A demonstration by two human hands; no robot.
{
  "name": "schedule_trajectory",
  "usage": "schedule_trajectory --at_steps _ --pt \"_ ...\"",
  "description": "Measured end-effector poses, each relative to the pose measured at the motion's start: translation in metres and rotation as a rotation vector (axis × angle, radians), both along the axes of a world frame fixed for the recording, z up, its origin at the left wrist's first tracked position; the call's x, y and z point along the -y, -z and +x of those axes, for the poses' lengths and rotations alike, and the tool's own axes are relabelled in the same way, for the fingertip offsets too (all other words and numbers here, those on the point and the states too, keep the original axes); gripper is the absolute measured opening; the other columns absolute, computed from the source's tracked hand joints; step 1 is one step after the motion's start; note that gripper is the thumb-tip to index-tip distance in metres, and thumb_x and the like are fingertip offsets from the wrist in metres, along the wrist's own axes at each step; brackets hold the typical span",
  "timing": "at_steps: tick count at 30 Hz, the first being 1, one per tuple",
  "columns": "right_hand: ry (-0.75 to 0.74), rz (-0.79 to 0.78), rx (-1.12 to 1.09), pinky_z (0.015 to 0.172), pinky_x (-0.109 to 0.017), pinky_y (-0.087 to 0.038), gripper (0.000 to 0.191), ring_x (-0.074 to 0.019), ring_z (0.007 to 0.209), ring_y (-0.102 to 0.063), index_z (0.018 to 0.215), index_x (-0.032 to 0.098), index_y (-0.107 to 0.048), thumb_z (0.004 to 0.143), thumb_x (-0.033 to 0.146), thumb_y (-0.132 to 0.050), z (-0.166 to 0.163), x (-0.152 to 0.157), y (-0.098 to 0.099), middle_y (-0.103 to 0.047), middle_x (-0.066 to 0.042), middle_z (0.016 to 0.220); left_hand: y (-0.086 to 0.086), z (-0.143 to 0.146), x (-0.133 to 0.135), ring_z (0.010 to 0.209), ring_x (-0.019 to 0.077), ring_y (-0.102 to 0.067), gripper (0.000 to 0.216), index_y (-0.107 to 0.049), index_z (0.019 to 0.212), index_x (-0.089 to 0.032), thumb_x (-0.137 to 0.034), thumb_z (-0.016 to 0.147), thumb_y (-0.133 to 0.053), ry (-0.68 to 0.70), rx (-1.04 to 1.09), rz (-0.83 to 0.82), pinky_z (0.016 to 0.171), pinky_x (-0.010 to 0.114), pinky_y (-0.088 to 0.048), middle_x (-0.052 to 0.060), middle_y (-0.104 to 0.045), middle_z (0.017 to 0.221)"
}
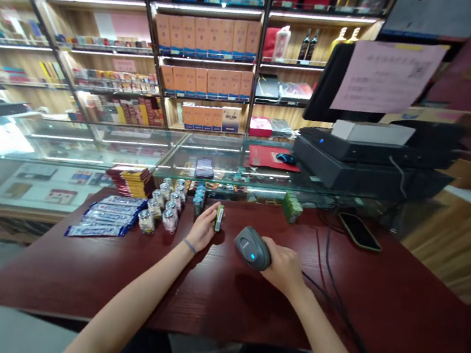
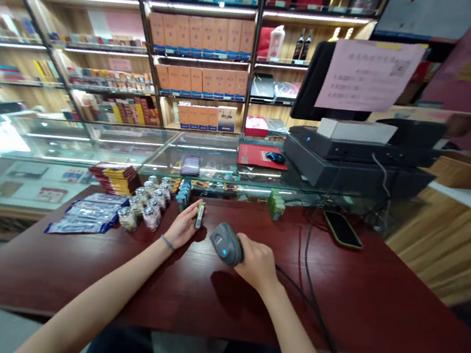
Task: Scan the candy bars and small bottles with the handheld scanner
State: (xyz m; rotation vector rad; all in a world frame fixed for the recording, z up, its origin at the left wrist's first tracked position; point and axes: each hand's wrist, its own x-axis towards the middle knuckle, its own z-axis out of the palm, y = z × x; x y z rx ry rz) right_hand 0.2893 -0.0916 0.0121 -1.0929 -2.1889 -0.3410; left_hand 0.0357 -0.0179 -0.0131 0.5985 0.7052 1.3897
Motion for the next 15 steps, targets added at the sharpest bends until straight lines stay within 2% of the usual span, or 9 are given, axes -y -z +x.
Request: schedule_trajectory --at_steps 7,12,15 --pt "-0.116 -0.039 0.087 0.064 -0.030 -0.042 0.048 -0.0195 0.069 -0.068 0.117 0.012 -0.052 0.069 0.021 -0.052 -0.016 0.011 0.019 -0.073 -0.004 0.083 0.010 -0.015 -0.001 0.089 0.0151 -0.066 0.041 -0.062 0.123 -0.021 -0.021 0.083 -0.070 -0.060 0.052 0.003 0.068 0.024 -0.053 0.007 -0.069 0.110" --pt "-0.118 -0.094 0.090 0.064 -0.030 -0.041 0.036 -0.0191 0.070 -0.069 0.105 0.017 -0.055 0.069 0.020 -0.054 -0.015 0.012 0.021 -0.072 -0.002 0.081 0.012 -0.016 -0.003 0.092 0.0147 -0.065 0.037 -0.064 0.119 -0.023 -0.022 0.082 -0.071 -0.002 0.072 -0.003 0.074 0.026 -0.052 0.007 -0.067 0.116" --pt "-0.121 -0.105 0.081 0.064 -0.030 -0.041 0.037 -0.0188 0.070 -0.069 0.105 0.016 -0.055 0.068 0.020 -0.054 -0.014 0.011 0.021 -0.072 -0.002 0.082 0.014 -0.016 -0.004 0.092 0.0148 -0.065 0.039 -0.063 0.120 -0.024 -0.024 0.081 -0.072 -0.013 0.063 -0.011 0.075 0.027 -0.052 0.007 -0.067 0.115"
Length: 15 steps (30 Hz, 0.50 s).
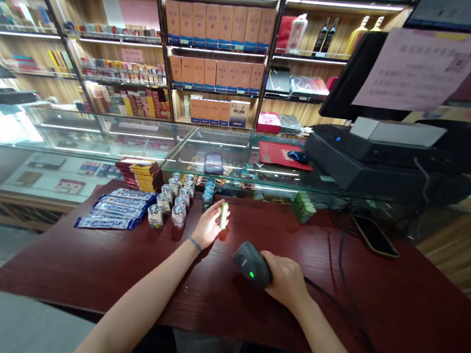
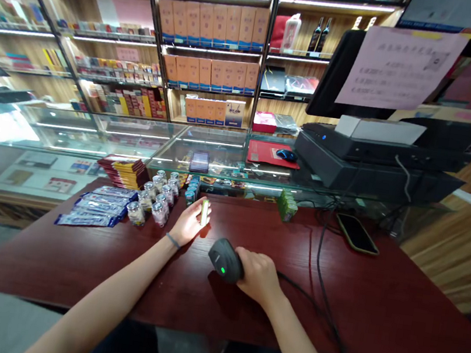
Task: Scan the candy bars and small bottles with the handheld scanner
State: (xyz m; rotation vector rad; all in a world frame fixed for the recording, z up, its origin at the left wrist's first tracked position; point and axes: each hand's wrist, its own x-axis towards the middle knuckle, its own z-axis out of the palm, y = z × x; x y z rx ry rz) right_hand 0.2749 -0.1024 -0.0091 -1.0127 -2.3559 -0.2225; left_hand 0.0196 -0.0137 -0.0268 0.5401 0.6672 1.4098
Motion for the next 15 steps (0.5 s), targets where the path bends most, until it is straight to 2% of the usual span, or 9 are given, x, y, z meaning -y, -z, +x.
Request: schedule_trajectory --at_steps 5,10,12,15 --pt "0.012 0.028 -0.002 0.063 -0.029 -0.042 0.038 -0.0186 0.069 -0.068 0.106 0.016 -0.055 0.068 0.020 -0.053 0.002 0.000 -0.001 -0.072 -0.004 0.081 -0.004 0.002 0.007 0.097 0.0175 -0.065 0.058 -0.052 0.135 -0.031 -0.027 0.081 -0.073 -0.026 -0.080 0.080 0.079 0.032 -0.056 0.004 -0.066 0.109" --pt "0.053 0.048 -0.020 0.063 -0.028 -0.043 0.036 -0.0187 0.067 -0.068 0.105 0.017 -0.055 0.069 0.021 -0.052 0.007 0.000 -0.007 -0.072 -0.004 0.078 -0.007 0.008 0.014 0.096 0.0178 -0.064 0.051 -0.059 0.129 -0.026 -0.034 0.081 -0.073 -0.037 -0.190 0.116 0.081 0.035 -0.056 0.005 -0.064 0.105" --pt "0.071 0.083 -0.040 0.062 -0.028 -0.043 0.036 -0.0187 0.066 -0.068 0.105 0.017 -0.054 0.069 0.021 -0.051 0.010 0.000 -0.010 -0.072 -0.003 0.078 -0.007 0.011 0.013 0.095 0.0175 -0.064 0.053 -0.059 0.129 -0.026 -0.034 0.079 -0.075 -0.083 -0.278 0.137 0.082 0.033 -0.055 0.005 -0.064 0.105" --pt "0.091 0.163 -0.084 0.061 -0.029 -0.043 0.035 -0.0183 0.064 -0.068 0.105 0.016 -0.053 0.071 0.021 -0.049 0.014 0.000 -0.012 -0.072 -0.003 0.079 -0.006 0.018 0.006 0.098 0.0178 -0.062 0.050 -0.064 0.122 -0.023 -0.027 0.074 -0.078 -0.238 -0.488 0.206 0.093 0.034 -0.050 0.006 -0.065 0.107"
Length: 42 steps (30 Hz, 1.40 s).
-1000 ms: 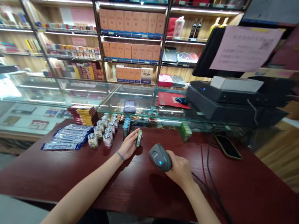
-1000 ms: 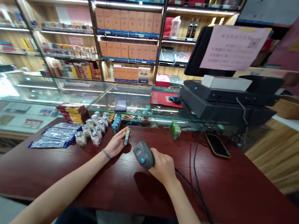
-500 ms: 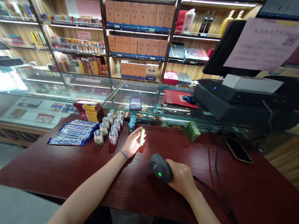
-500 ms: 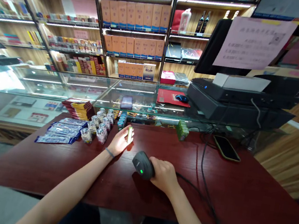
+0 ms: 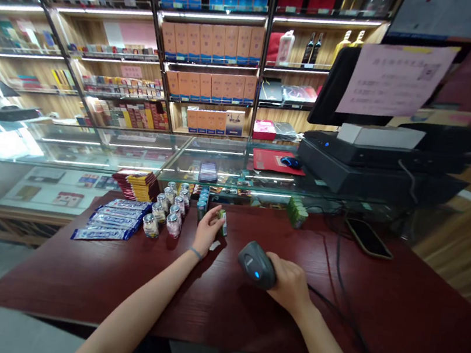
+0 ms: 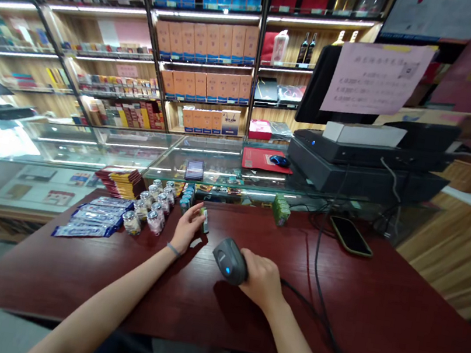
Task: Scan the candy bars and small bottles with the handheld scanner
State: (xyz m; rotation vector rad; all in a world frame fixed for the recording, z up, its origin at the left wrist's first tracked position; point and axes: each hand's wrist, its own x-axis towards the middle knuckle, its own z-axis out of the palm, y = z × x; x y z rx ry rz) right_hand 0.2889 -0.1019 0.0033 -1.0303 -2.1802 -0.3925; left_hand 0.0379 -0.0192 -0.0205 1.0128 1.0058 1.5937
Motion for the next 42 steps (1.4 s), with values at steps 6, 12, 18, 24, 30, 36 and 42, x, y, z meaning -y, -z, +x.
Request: schedule_trajectory --at_steps 6,12,18,24,30,36,42 --pt "0.026 0.007 -0.072 0.061 -0.027 -0.044 0.036 -0.0175 0.065 -0.068 0.105 0.017 -0.052 0.070 0.016 -0.047 0.008 -0.001 -0.003 -0.071 -0.002 0.076 0.006 0.020 -0.038 0.112 0.0228 -0.056 0.045 -0.064 0.118 -0.022 -0.019 0.074 -0.074 -0.269 -0.243 0.122 0.109 0.042 -0.037 0.008 -0.061 0.115" --pt "0.067 0.029 -0.116 0.058 -0.027 -0.046 0.036 -0.0174 0.060 -0.067 0.105 0.019 -0.051 0.070 0.014 -0.047 0.015 -0.004 -0.004 -0.069 -0.001 0.072 0.009 0.035 -0.080 0.119 0.0252 -0.051 0.037 -0.061 0.111 -0.019 -0.014 0.076 -0.070 -0.449 -0.321 0.059 0.112 0.044 -0.032 0.010 -0.057 0.113" --pt "0.073 0.040 -0.149 0.058 -0.028 -0.048 0.038 -0.0180 0.061 -0.068 0.109 0.019 -0.049 0.072 0.012 -0.045 0.018 -0.006 -0.002 -0.070 -0.001 0.074 0.004 0.034 -0.106 0.126 0.0254 -0.047 0.032 -0.057 0.110 -0.018 -0.013 0.080 -0.065 -0.557 -0.358 0.031 0.114 0.043 -0.028 0.012 -0.052 0.119" --pt "0.049 -0.013 -0.187 0.059 -0.029 -0.049 0.038 -0.0183 0.061 -0.067 0.110 0.020 -0.048 0.072 0.012 -0.046 0.020 -0.006 -0.004 -0.070 -0.002 0.076 0.006 0.034 -0.119 0.130 0.0262 -0.043 0.034 -0.057 0.113 -0.020 -0.017 0.080 -0.065 -0.585 -0.252 0.009 0.115 0.042 -0.026 0.011 -0.051 0.118" --pt "0.051 -0.059 -0.221 0.061 -0.031 -0.049 0.040 -0.0203 0.064 -0.066 0.113 0.020 -0.049 0.074 0.014 -0.048 0.021 -0.008 0.006 -0.069 -0.004 0.079 0.010 0.035 -0.120 0.125 0.0255 -0.047 0.037 -0.058 0.115 -0.019 -0.018 0.080 -0.067 -0.580 -0.280 -0.004 0.114 0.041 -0.029 0.010 -0.053 0.117" --pt "0.051 -0.024 -0.209 0.058 -0.029 -0.048 0.036 -0.0185 0.061 -0.066 0.110 0.019 -0.050 0.074 0.014 -0.049 0.020 -0.007 0.001 -0.069 -0.002 0.075 0.008 0.037 -0.116 0.129 0.0250 -0.044 0.045 -0.054 0.122 -0.020 -0.016 0.080 -0.067 -0.578 -0.304 0.030 0.115 0.041 -0.027 0.012 -0.051 0.125" --pt "0.096 0.001 -0.214 0.060 -0.028 -0.048 0.034 -0.0179 0.063 -0.067 0.109 0.018 -0.052 0.075 0.015 -0.051 0.020 -0.010 0.000 -0.070 -0.001 0.075 0.004 0.038 -0.106 0.126 0.0252 -0.046 0.042 -0.055 0.122 -0.018 -0.016 0.082 -0.065 -0.649 -0.415 0.145 0.114 0.043 -0.030 0.012 -0.051 0.122"
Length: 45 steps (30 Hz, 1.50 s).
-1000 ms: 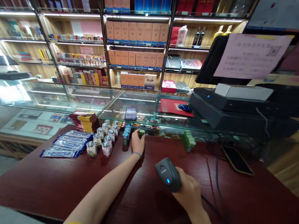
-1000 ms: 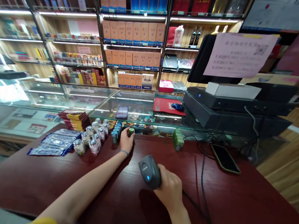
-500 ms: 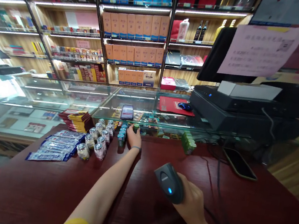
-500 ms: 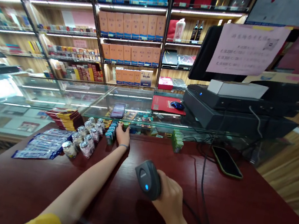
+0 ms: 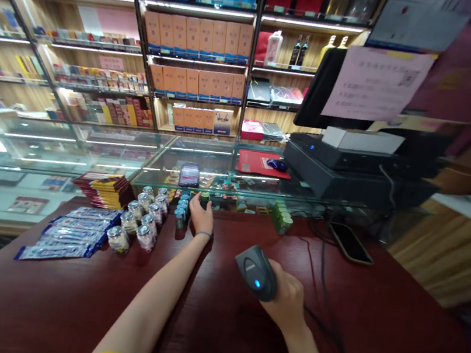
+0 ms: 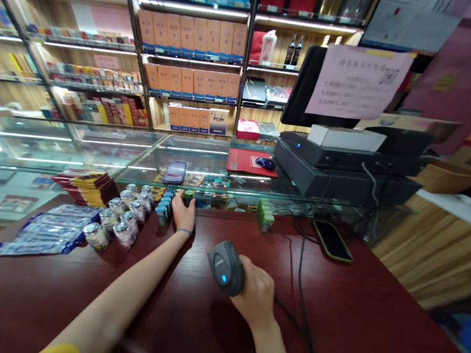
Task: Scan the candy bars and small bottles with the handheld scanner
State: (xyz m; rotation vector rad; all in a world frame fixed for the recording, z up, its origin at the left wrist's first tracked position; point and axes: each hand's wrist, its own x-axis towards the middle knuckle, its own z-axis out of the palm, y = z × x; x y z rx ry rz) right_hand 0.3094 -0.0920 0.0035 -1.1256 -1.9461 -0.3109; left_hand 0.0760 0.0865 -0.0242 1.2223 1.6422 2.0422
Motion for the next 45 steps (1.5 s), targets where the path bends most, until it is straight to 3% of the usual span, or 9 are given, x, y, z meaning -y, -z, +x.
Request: schedule_trajectory --at_steps 4,9,12,18,23,32,37,41,45 --pt "0.064 0.003 -0.019 0.061 -0.028 -0.048 0.031 -0.0181 0.063 -0.068 0.105 0.018 -0.054 0.074 0.015 -0.050 0.004 0.001 -0.003 -0.069 -0.001 0.073 -0.009 0.014 0.018 0.131 0.0274 -0.040 0.043 -0.055 0.125 -0.018 -0.020 0.084 -0.064 0.064 -0.150 0.084 0.117 0.045 -0.026 0.015 -0.045 0.130" --pt "0.264 0.079 -0.058 0.062 -0.028 -0.047 0.025 -0.0187 0.064 -0.067 0.105 0.017 -0.057 0.080 0.020 -0.056 0.022 0.001 -0.006 -0.071 -0.004 0.076 -0.020 0.069 0.044 0.128 0.0282 -0.043 0.039 -0.059 0.124 -0.024 -0.026 0.085 -0.065 0.488 -0.255 0.126 0.116 0.046 -0.029 0.013 -0.049 0.127" --pt "0.447 0.115 -0.054 0.060 -0.028 -0.046 0.025 -0.0197 0.061 -0.067 0.104 0.017 -0.060 0.081 0.025 -0.059 0.042 0.002 -0.007 -0.070 -0.005 0.071 -0.016 0.110 0.051 0.124 0.0272 -0.046 0.041 -0.061 0.125 -0.026 -0.025 0.084 -0.066 0.633 -0.229 0.121 0.113 0.045 -0.033 0.012 -0.050 0.124" --pt "0.693 0.134 -0.054 0.052 -0.027 -0.040 0.029 -0.0194 0.051 -0.062 0.103 0.015 -0.061 0.081 0.035 -0.062 0.077 0.007 -0.006 -0.066 -0.004 0.061 0.005 0.174 0.046 0.119 0.0251 -0.049 0.052 -0.058 0.130 -0.027 -0.016 0.080 -0.067 0.722 -0.167 0.059 0.109 0.044 -0.037 0.011 -0.047 0.122" --pt "0.811 0.144 -0.126 0.054 -0.026 -0.040 0.031 -0.0185 0.052 -0.062 0.099 0.015 -0.062 0.080 0.039 -0.063 0.081 0.003 0.000 -0.067 -0.004 0.061 0.010 0.196 0.036 0.119 0.0223 -0.050 0.060 -0.050 0.138 -0.028 -0.011 0.081 -0.063 0.690 -0.370 -0.009 0.110 0.044 -0.038 0.009 -0.043 0.128" --pt "0.793 0.137 -0.184 0.056 -0.027 -0.040 0.029 -0.0188 0.054 -0.062 0.100 0.016 -0.061 0.079 0.036 -0.064 0.077 0.002 -0.001 -0.067 -0.004 0.063 0.006 0.194 0.035 0.103 0.0212 -0.057 0.033 -0.059 0.114 -0.021 -0.010 0.082 -0.060 0.655 -0.406 0.003 0.096 0.038 -0.046 0.008 -0.057 0.108" --pt "0.786 0.164 -0.137 0.054 -0.027 -0.039 0.029 -0.0187 0.052 -0.062 0.100 0.016 -0.061 0.079 0.037 -0.065 0.076 0.003 0.000 -0.067 -0.004 0.062 0.002 0.187 0.040 0.093 0.0176 -0.060 0.027 -0.056 0.105 -0.019 -0.018 0.081 -0.067 0.653 -0.128 -0.027 0.088 0.034 -0.049 0.007 -0.060 0.104" --pt "0.699 0.238 -0.110 0.055 -0.028 -0.042 0.032 -0.0195 0.054 -0.063 0.104 0.015 -0.060 0.079 0.034 -0.066 0.073 0.006 0.000 -0.068 -0.005 0.067 -0.007 0.152 0.053 0.091 0.0151 -0.062 0.038 -0.052 0.115 -0.020 -0.027 0.081 -0.069 0.811 0.254 -0.068 0.083 0.030 -0.051 0.005 -0.061 0.104" --pt "0.554 0.285 -0.080 0.057 -0.028 -0.044 0.031 -0.0196 0.057 -0.065 0.105 0.015 -0.059 0.080 0.031 -0.066 0.061 0.007 -0.001 -0.068 -0.004 0.068 -0.017 0.087 0.071 0.097 0.0172 -0.064 0.052 -0.050 0.127 -0.026 -0.034 0.080 -0.072 1.010 0.506 -0.179 0.081 0.032 -0.054 0.005 -0.062 0.111"
